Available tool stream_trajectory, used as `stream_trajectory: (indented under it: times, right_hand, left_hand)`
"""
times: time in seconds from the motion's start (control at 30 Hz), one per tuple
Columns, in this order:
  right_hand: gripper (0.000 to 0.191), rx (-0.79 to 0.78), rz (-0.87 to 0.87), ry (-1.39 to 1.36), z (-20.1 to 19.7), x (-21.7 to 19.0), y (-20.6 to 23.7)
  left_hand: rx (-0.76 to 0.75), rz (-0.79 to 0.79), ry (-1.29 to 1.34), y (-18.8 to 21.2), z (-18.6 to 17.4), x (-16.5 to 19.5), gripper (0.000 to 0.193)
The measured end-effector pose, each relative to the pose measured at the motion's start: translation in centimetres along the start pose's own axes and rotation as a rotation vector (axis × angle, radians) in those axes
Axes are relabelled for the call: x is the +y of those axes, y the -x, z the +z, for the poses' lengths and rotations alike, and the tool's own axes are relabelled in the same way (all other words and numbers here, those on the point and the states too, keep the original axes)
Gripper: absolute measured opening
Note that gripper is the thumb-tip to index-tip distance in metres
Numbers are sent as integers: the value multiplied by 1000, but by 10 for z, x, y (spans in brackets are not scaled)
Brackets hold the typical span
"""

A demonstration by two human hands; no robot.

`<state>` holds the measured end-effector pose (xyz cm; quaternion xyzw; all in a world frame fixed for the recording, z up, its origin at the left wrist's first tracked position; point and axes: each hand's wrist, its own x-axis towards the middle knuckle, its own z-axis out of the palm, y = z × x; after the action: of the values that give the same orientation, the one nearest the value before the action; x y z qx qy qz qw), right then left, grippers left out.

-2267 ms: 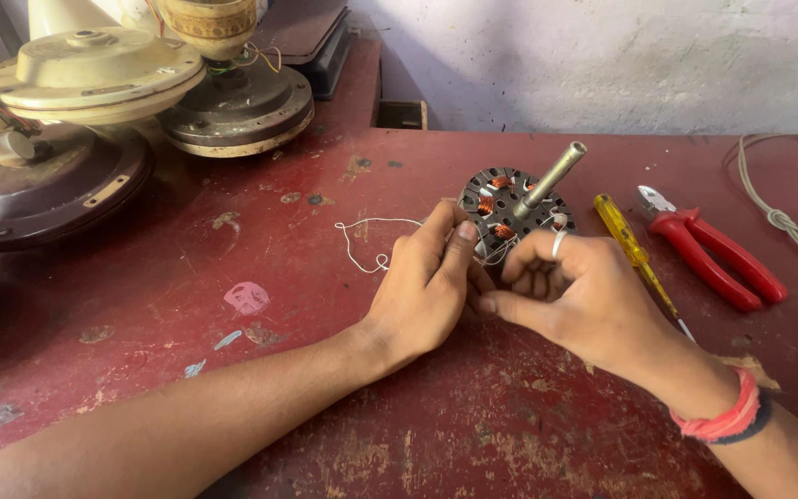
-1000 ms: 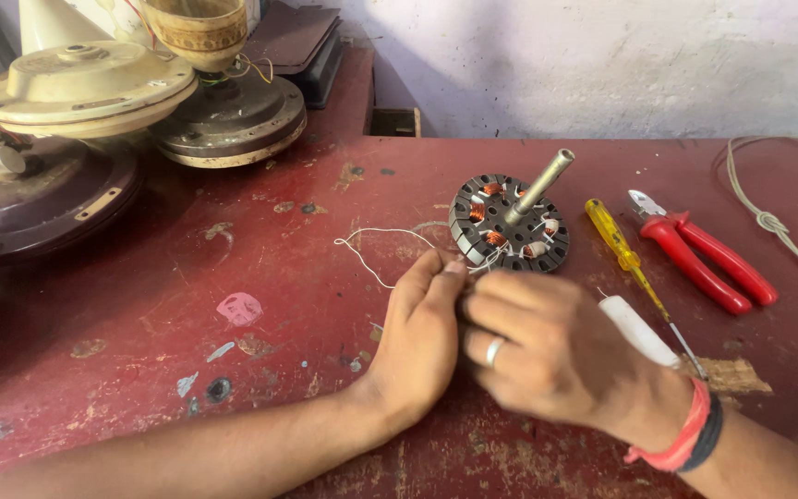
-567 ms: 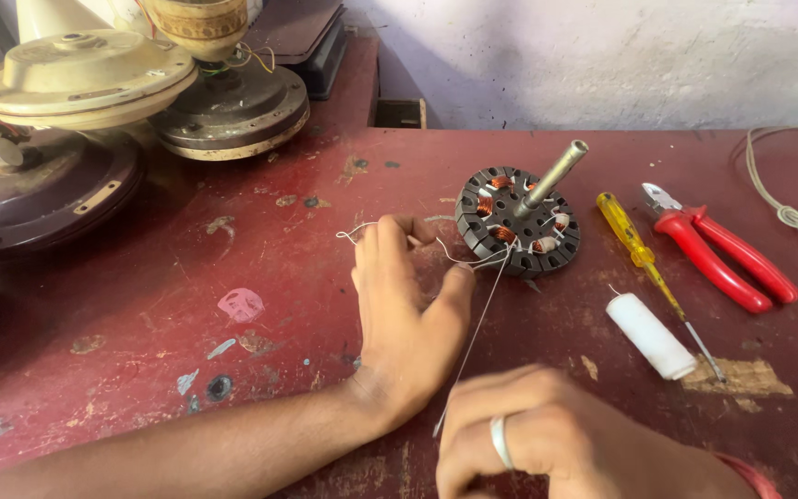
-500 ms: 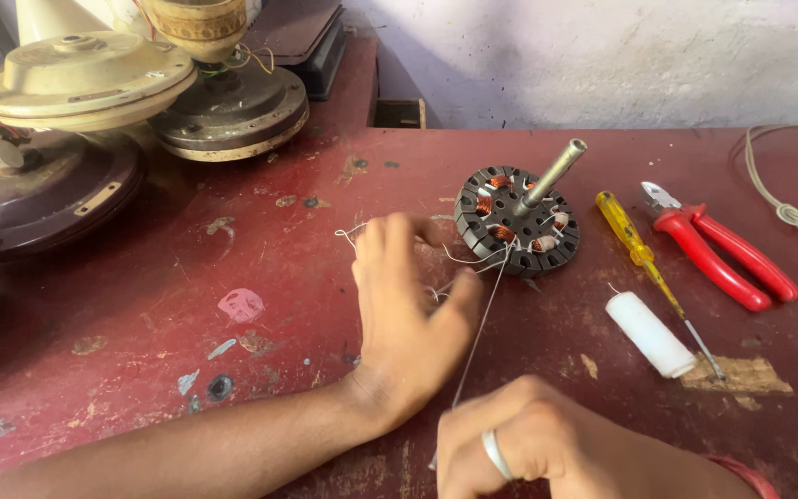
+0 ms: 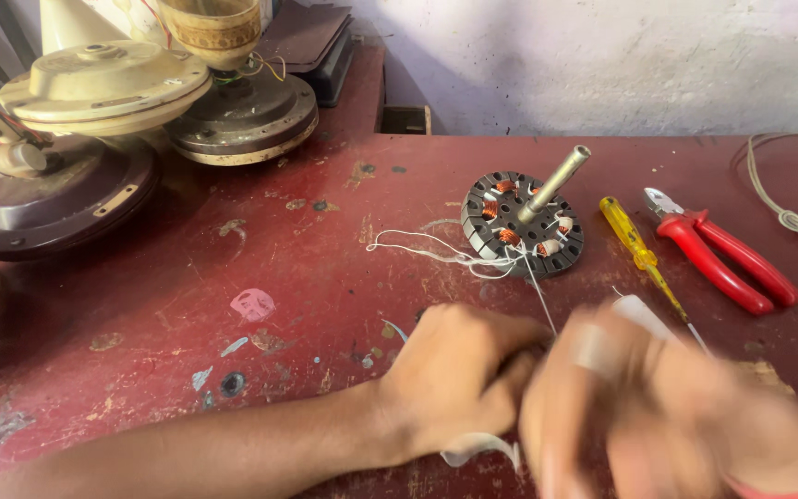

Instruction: The person is repairing an electrical motor by winding copper wire around the stator slots and securing it with white thread. They use a screwdriver to adjust the wire placement and pliers to cut the thread.

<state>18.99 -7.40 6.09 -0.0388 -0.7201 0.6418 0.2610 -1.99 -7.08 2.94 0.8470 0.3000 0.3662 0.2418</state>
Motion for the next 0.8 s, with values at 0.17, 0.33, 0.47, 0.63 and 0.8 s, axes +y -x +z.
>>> stream_trajectory:
  times: [0.17, 0.33, 0.47, 0.63, 0.8]
  right_hand:
    - [36, 960, 303, 980, -30, -18, -17]
    - [37, 776, 1015, 758, -32, -5, -39]
    - [34, 578, 915, 675, -27, 7, -35]
    - [24, 263, 843, 420, -26, 5, -20]
    - [14, -97, 857, 294, -9, -9, -12]
  left_hand:
    - [46, 409, 95, 16, -2, 7, 20]
    - [-58, 694, 62, 26, 5, -7, 16]
    - [-131, 736, 98, 30, 10, -16, 12]
    - [311, 158, 228, 9, 0, -6, 28]
    - [80, -532, 73, -18, -4, 2, 39]
